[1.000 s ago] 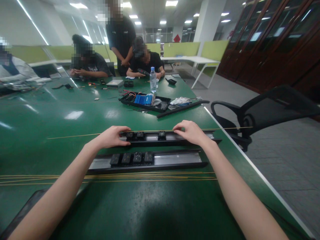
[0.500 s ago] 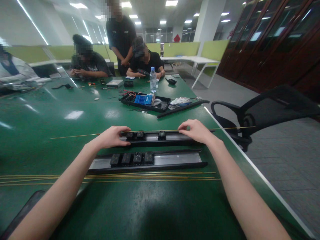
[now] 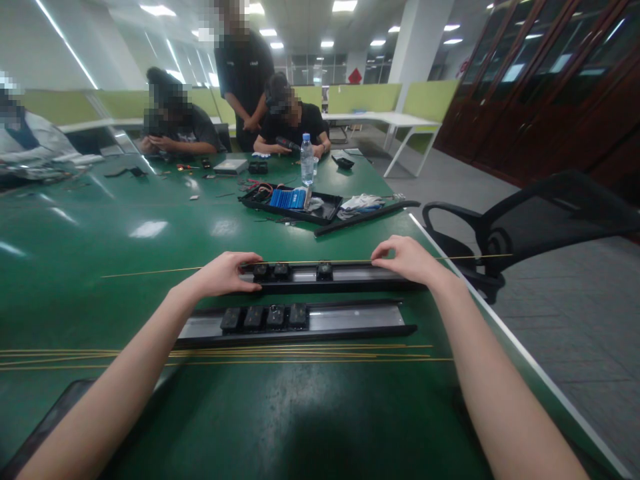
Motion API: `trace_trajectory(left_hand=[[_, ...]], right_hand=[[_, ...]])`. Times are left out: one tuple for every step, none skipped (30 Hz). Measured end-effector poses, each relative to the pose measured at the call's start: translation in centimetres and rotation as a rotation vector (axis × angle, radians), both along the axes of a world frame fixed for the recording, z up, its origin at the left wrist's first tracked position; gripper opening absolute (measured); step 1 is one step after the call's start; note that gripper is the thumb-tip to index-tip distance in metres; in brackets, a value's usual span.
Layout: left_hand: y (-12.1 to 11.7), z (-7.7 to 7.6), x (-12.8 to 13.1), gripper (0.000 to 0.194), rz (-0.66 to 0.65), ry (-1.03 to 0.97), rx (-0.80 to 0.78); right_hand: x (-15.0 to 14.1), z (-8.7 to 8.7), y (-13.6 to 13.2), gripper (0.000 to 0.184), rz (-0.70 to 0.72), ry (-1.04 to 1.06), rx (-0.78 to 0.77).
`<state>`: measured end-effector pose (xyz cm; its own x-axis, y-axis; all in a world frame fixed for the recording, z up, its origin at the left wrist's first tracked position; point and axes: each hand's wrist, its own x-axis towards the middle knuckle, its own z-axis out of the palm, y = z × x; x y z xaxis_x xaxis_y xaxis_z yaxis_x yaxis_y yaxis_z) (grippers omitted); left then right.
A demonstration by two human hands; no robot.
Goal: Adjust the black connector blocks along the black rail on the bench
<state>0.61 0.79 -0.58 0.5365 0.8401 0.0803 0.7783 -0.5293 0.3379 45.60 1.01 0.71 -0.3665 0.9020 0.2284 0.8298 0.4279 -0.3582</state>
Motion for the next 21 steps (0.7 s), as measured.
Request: trace_trajectory(left_hand=[[0.0, 0.0, 0.0, 0.064, -0.001, 0.003, 0.003], [0.0, 0.0, 0.0, 0.064, -0.001, 0.006, 0.005], [0.1, 0.0, -0.1, 0.064, -0.001, 0.007, 0.004], [0.1, 0.0, -0.1, 0.064, 0.000, 0.007, 0.003], [0.0, 0.0, -0.1, 0.063, 0.000, 0.006, 0.000], [0.0, 0.1, 0.0, 0.063, 0.001, 0.005, -0.002], [0.0, 0.1, 0.0, 0.063, 0.003, 0.003, -0.005], [0.0, 0.2, 0.0, 0.062, 0.005, 0.002, -0.009], [0.0, 0.2, 0.0, 0.062, 0.005, 0.002, -0.013], [0.0, 0.2, 0.1, 0.062, 0.006, 0.002, -0.017], [-0.1, 0.2, 0.1, 0.062, 0.005, 0.002, -0.019], [0.0, 0.2, 0.1, 0.062, 0.005, 0.001, -0.018], [0.0, 0.1, 0.1, 0.062, 0.004, 0.000, -0.016], [0.0, 0.1, 0.0, 0.062, 0.003, -0.002, -0.011], [0.0, 0.0, 0.0, 0.062, 0.003, -0.004, -0.006], [0.0, -0.1, 0.0, 0.062, 0.004, -0.006, -0.002], [0.1, -0.1, 0.0, 0.062, 0.004, -0.008, 0.000], [0.1, -0.2, -0.1, 0.062, 0.004, -0.010, 0.001], [0.1, -0.2, -0.1, 0.062, 0.004, -0.012, 0.000], [0.1, -0.2, -0.1, 0.062, 0.005, -0.012, -0.001], [0.1, -0.2, -0.1, 0.062, 0.006, -0.011, -0.002]], right_hand=[[0.3, 0.1, 0.0, 0.022, -0.004, -0.006, -0.002], [0.5, 0.2, 0.0, 0.022, -0.009, -0.012, -0.004], [0.8, 0.2, 0.0, 0.022, -0.015, -0.016, -0.007], [1.0, 0.3, 0.1, 0.022, -0.020, -0.020, -0.012], [1.2, 0.3, 0.1, 0.022, -0.027, -0.023, -0.016], [1.4, 0.4, 0.1, 0.021, -0.035, -0.025, -0.021], [1.6, 0.4, 0.1, 0.021, -0.042, -0.029, -0.026], [1.9, 0.5, 0.1, 0.021, -0.049, -0.035, -0.031], [2.1, 0.5, 0.1, 0.021, -0.056, -0.041, -0.035], [2.3, 0.5, 0.2, 0.021, -0.065, -0.046, -0.036], [2.5, 0.5, 0.2, 0.022, -0.073, -0.051, -0.036], [2.8, 0.5, 0.2, 0.022, -0.079, -0.055, -0.037], [3.0, 0.5, 0.3, 0.023, -0.083, -0.058, -0.039], [3.3, 0.5, 0.3, 0.023, -0.085, -0.060, -0.044], [3.5, 0.5, 0.4, 0.024, -0.084, -0.062, -0.050], [3.7, 0.5, 0.4, 0.024, -0.083, -0.064, -0.053], [3.9, 0.5, 0.5, 0.025, -0.083, -0.067, -0.053], [4.1, 0.5, 0.5, 0.025, -0.086, -0.069, -0.052], [4.3, 0.5, 0.5, 0.025, -0.092, -0.072, -0.052], [4.4, 0.5, 0.5, 0.025, -0.101, -0.074, -0.056], [4.5, 0.5, 0.4, 0.025, -0.111, -0.077, -0.064]])
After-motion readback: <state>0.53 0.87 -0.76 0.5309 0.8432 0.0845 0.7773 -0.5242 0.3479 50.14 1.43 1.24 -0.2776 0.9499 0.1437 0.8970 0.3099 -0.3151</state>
